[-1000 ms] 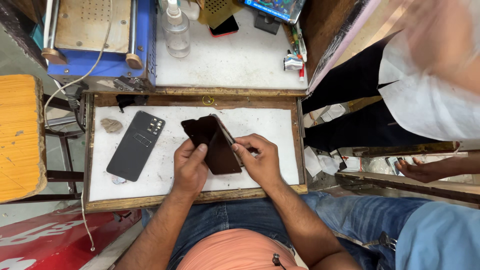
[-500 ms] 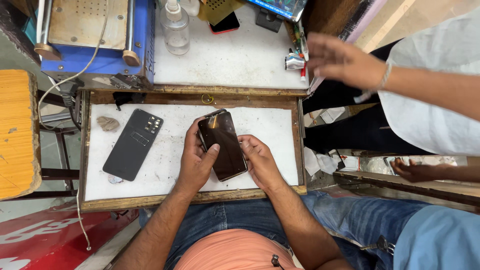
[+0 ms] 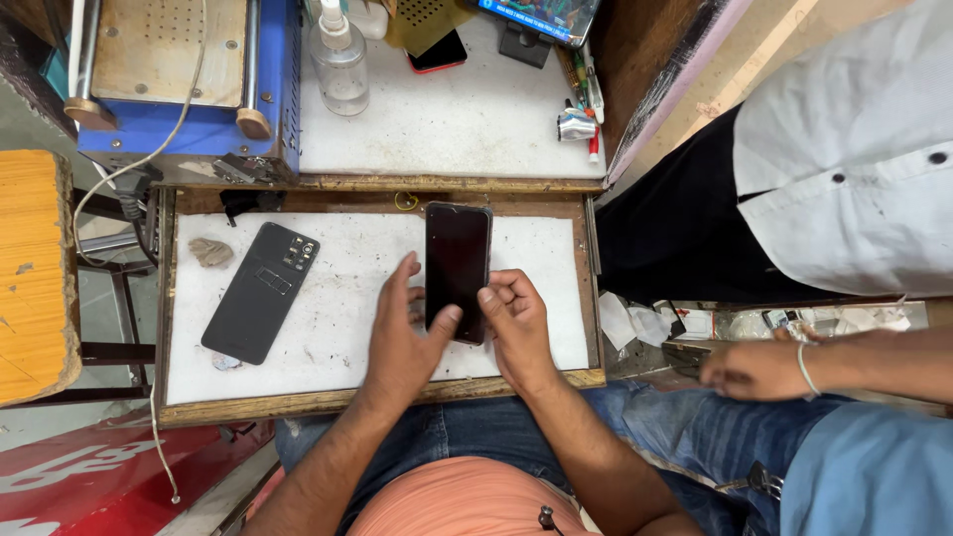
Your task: The person cleans the screen of a smartphone with a cloth, then opens the device to access the internal components. They remove the back cover and frame, place a metal frame over the internals, and reassemble the phone. The person handles the phone and its parts throughout the process.
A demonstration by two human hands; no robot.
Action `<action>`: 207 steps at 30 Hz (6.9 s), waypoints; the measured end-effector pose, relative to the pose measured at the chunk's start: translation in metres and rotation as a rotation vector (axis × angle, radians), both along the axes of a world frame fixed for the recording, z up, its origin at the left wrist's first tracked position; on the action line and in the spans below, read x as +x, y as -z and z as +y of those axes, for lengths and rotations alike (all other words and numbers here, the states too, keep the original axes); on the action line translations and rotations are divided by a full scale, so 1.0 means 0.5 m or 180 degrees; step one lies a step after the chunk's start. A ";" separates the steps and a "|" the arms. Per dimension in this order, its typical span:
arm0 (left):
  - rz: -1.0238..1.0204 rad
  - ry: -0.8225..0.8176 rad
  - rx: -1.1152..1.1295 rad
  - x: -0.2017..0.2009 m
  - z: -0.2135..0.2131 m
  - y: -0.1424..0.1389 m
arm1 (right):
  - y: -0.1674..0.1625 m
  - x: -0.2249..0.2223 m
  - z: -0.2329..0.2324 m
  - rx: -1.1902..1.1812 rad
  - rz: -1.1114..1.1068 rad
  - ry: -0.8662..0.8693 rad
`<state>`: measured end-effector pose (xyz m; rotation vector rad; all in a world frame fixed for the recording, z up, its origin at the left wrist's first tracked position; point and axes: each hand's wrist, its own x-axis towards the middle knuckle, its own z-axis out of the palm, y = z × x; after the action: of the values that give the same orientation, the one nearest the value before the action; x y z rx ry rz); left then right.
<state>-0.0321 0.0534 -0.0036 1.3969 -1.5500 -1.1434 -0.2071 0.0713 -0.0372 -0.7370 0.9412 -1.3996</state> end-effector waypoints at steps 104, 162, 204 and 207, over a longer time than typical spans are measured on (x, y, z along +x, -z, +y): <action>-0.1477 0.0365 -0.2322 0.100 0.020 -0.062 | -0.009 -0.059 -0.016 -0.1258 0.3020 0.0203; -0.2209 -0.0429 -0.1713 0.184 -0.016 0.055 | -0.160 -0.043 -0.082 -0.0454 0.5275 -0.1504; -0.3075 -0.1407 -0.0996 0.338 -0.046 0.035 | -0.024 -0.129 -0.086 0.0112 0.2568 0.0164; -0.3119 -0.1515 -0.0959 0.332 -0.044 0.035 | -0.024 -0.132 -0.086 0.0155 0.2585 0.0133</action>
<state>0.1339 0.0314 -0.0210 2.0851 -1.7339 0.1289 -0.2731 0.0283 -0.0255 -1.2932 1.6097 -1.0988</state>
